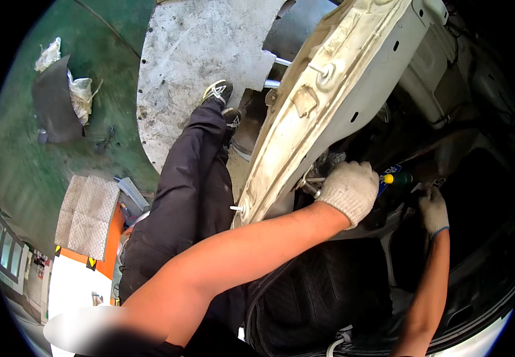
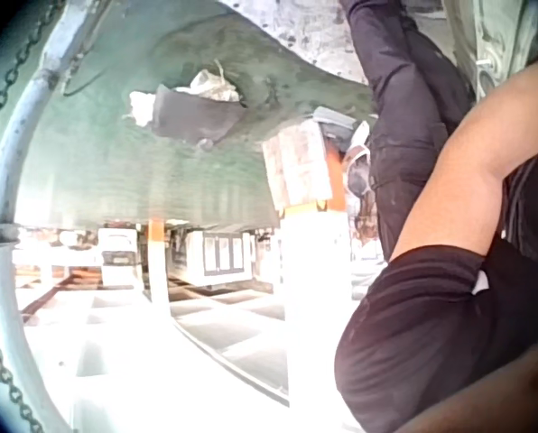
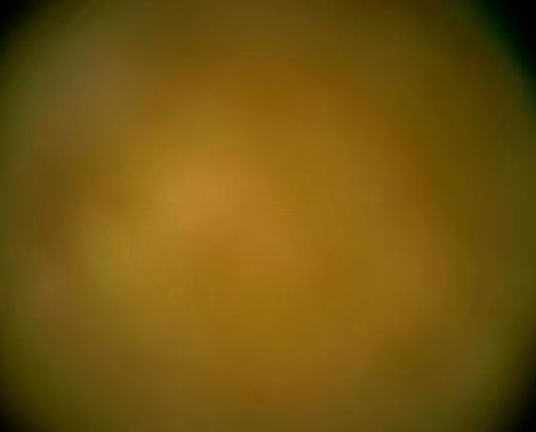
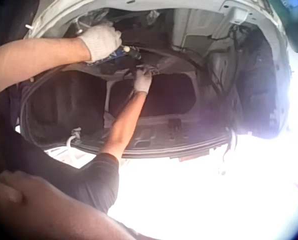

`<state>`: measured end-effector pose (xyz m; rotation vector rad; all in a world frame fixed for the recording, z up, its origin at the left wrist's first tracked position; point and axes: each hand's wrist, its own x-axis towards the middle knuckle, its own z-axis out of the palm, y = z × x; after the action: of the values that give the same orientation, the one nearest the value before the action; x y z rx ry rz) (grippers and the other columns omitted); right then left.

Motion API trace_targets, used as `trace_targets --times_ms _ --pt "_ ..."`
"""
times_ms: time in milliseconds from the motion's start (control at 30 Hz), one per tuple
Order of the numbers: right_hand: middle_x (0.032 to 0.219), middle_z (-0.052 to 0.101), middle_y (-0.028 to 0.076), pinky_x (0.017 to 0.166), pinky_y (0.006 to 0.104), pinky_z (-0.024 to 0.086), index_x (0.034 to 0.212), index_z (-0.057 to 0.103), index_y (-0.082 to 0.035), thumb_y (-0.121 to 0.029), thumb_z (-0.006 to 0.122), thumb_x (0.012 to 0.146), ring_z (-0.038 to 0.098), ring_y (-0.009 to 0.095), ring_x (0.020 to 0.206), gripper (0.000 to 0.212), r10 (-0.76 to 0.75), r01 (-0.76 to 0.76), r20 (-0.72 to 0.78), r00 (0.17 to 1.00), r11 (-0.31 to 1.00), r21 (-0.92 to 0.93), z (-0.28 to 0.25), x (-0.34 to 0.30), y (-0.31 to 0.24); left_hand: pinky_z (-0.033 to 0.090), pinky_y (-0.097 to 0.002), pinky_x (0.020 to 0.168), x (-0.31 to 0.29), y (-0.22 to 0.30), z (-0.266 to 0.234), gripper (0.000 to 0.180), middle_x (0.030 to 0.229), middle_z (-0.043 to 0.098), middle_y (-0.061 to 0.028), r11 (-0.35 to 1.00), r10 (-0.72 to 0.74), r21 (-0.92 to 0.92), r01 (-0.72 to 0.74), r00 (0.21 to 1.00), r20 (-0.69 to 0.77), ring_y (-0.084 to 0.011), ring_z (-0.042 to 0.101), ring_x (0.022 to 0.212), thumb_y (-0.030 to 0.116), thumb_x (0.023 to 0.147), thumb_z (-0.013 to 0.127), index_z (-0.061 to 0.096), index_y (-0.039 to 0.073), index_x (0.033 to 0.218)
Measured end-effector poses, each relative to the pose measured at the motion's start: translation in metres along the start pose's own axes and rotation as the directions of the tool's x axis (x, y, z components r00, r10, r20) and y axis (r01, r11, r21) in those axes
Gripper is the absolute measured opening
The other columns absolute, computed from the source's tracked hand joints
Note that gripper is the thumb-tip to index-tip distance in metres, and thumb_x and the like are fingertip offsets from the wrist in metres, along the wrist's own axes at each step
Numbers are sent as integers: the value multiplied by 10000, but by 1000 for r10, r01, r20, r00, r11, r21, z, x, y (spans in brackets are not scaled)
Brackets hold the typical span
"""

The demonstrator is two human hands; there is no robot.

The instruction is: The person places a plastic bag over their head, then walks to a white car and uses a screwdriver and hammer to work on the rear bumper area, prying and striking components near the license plate.

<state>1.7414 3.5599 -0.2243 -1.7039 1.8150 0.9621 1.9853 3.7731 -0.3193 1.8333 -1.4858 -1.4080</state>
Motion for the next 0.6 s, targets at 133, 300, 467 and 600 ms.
trace_targets --times_ms 133,300,467,600 --pt "1117 716 196 948 381 530 1383 606 22 -118 609 845 686 304 1017 556 -170 174 53 984 982 -69 35 -22 9 535 -412 809 -11 8 12 225 1072 730 -111 999 12 43 -15 997 78 -259 708 973 188 941 619 773 87 1071" --pt "971 693 94 685 287 522 1358 602 40 -136 618 912 634 139 796 480 167 -188 99 981 944 270 107 -61 -17 440 -428 919 -26 16 24 273 1059 742 -111 992 15 123 -29 993 119 -265 683 1039 227 962 588 791 93 1085" --pt "662 569 41 357 311 395 1175 578 -17 -134 609 913 492 146 421 289 257 -325 211 943 845 424 150 -88 6 437 -473 985 -34 22 91 305 1065 739 -149 988 -153 19 154 988 -21 -305 660 1078 222 956 584 794 60 1106" --pt "653 538 20 367 314 370 1100 582 -49 -152 586 923 464 133 421 205 363 -437 243 900 741 510 163 -111 -4 447 -468 1047 -51 15 61 318 1085 731 -185 997 -62 -29 65 994 86 -330 653 1097 192 948 579 784 14 1112"
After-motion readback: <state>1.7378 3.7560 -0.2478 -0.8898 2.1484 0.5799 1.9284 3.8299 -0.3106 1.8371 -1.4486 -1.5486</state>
